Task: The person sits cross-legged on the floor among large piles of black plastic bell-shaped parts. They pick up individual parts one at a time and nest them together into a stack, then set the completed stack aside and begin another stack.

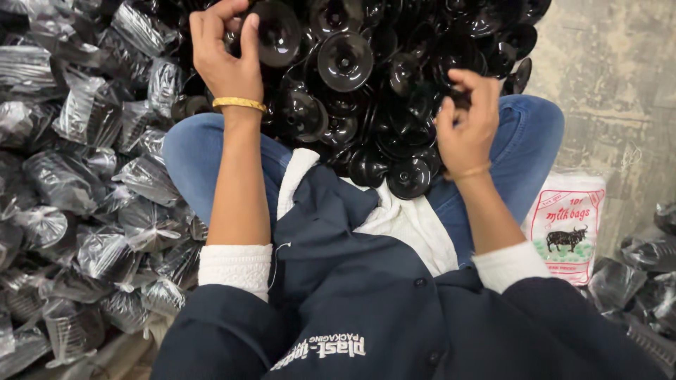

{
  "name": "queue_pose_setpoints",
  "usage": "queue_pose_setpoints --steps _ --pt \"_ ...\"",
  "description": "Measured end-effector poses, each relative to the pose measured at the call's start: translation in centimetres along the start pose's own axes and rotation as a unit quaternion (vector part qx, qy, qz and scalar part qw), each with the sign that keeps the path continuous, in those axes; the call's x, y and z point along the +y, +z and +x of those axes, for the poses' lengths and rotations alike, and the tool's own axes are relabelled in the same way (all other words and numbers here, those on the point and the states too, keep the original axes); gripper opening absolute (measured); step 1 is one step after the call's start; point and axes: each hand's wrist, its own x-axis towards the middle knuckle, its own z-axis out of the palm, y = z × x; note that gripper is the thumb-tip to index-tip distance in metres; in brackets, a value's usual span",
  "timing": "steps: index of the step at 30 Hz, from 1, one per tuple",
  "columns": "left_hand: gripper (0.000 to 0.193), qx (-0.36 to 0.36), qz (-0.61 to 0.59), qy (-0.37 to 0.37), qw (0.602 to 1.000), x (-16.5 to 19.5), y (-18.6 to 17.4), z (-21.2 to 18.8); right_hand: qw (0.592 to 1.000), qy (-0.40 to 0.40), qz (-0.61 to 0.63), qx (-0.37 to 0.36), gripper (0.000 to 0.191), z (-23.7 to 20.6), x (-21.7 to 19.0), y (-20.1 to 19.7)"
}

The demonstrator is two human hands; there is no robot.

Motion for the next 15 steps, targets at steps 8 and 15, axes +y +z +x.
queue_pose_setpoints --steps 8,15 --pt "0.009 0.017 -0.008 0.001 1.0 -2.1 1.1 0.1 0.989 -0.102 -0.103 -0.039 0.052 -0.8 2.6 -0.9" --pt "0.015 0.05 -0.021 -0.021 0.998 -6.5 1.4 -1.1 0.983 0.105 -0.148 0.041 0.057 -15.2 8.9 -13.3"
